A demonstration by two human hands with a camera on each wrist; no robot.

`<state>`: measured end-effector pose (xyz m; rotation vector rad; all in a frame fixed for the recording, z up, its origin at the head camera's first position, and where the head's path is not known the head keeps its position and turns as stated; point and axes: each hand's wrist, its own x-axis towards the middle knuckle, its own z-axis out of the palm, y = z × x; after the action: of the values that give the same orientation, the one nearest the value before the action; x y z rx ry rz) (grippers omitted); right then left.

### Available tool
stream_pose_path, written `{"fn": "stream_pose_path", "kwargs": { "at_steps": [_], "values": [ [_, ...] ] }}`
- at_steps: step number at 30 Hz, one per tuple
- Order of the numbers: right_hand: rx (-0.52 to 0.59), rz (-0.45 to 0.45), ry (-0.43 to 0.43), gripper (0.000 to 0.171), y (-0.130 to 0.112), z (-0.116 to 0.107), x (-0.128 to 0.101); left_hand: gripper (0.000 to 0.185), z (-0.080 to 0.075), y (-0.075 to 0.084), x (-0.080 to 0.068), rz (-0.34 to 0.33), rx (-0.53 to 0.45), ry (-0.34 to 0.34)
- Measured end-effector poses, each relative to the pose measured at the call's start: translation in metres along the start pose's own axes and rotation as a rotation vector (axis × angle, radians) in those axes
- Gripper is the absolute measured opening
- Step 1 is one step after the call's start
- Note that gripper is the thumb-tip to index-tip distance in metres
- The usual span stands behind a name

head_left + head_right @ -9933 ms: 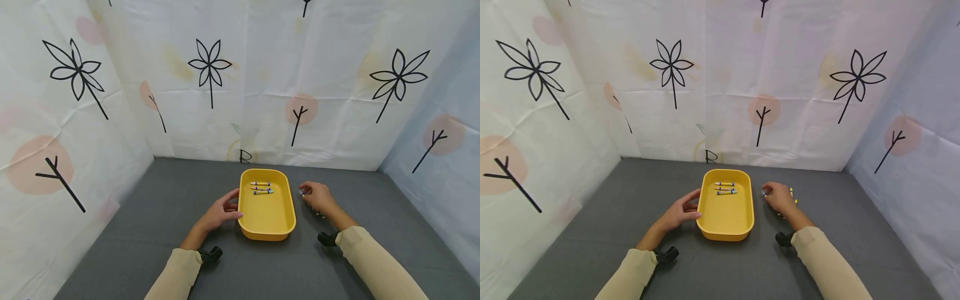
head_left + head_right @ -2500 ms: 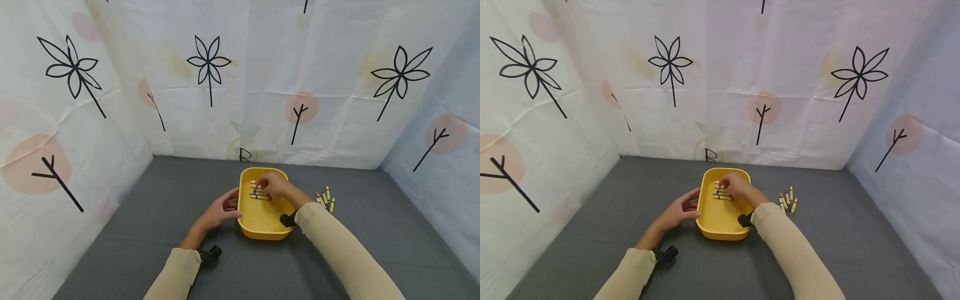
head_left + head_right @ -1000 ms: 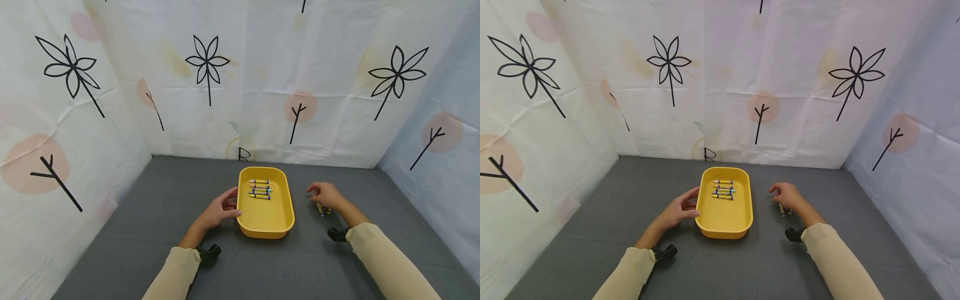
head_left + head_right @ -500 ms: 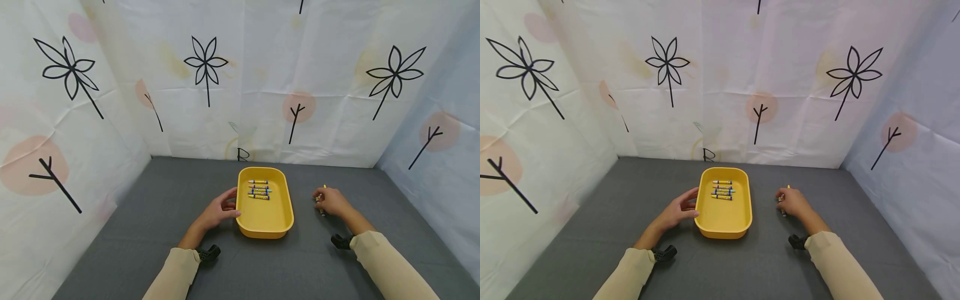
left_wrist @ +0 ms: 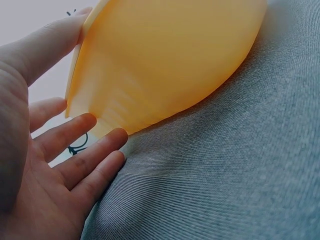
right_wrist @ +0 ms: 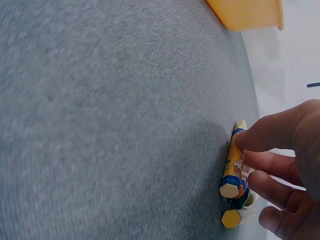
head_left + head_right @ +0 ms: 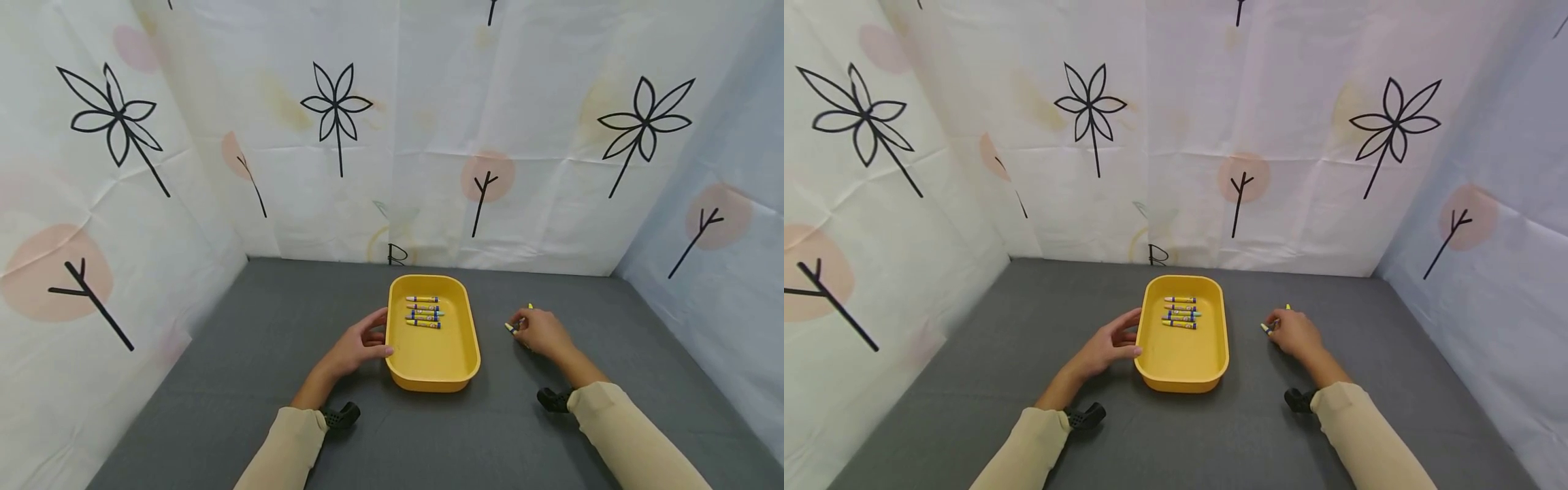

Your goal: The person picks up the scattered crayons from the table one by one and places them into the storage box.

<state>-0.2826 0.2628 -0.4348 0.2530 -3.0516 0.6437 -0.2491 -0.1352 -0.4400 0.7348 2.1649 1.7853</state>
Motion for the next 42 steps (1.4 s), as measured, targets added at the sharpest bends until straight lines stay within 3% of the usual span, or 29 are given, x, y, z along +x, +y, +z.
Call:
{"fn": "stream_pose_path", "kwargs": {
  "at_steps": [6, 11, 15, 22, 31, 42],
  "values": [
    [-0.010, -0.013, -0.010, 0.024, -0.003, -0.001, 0.000, 0.078, 0.003, 0.001, -0.002, 0.008, -0.016, -0.002],
    [-0.060, 0.003, -0.049, 0.023, -0.012, -0.005, 0.001, 0.081, 0.000, -0.022, 0.006, 0.024, 0.004, 0.019],
    [-0.006, -0.003, -0.031, 0.022, -0.010, -0.004, 0.003, 0.080, -0.001, -0.031, 0.009, 0.019, 0.011, 0.022],
    [0.151, -0.057, 0.083, 0.019, -0.016, -0.007, 0.012, 0.078, -0.001, -0.025, 0.008, 0.016, -0.014, -0.005],
    [0.216, -0.125, 0.172, 0.024, -0.038, -0.017, 0.027, 0.077, 0.001, 0.003, 0.000, 0.010, -0.016, -0.016],
    [0.227, -0.192, 0.094, 0.024, -0.093, -0.023, 0.050, 0.076, 0.001, 0.003, 0.000, 0.005, -0.020, -0.010]
  ]
}}
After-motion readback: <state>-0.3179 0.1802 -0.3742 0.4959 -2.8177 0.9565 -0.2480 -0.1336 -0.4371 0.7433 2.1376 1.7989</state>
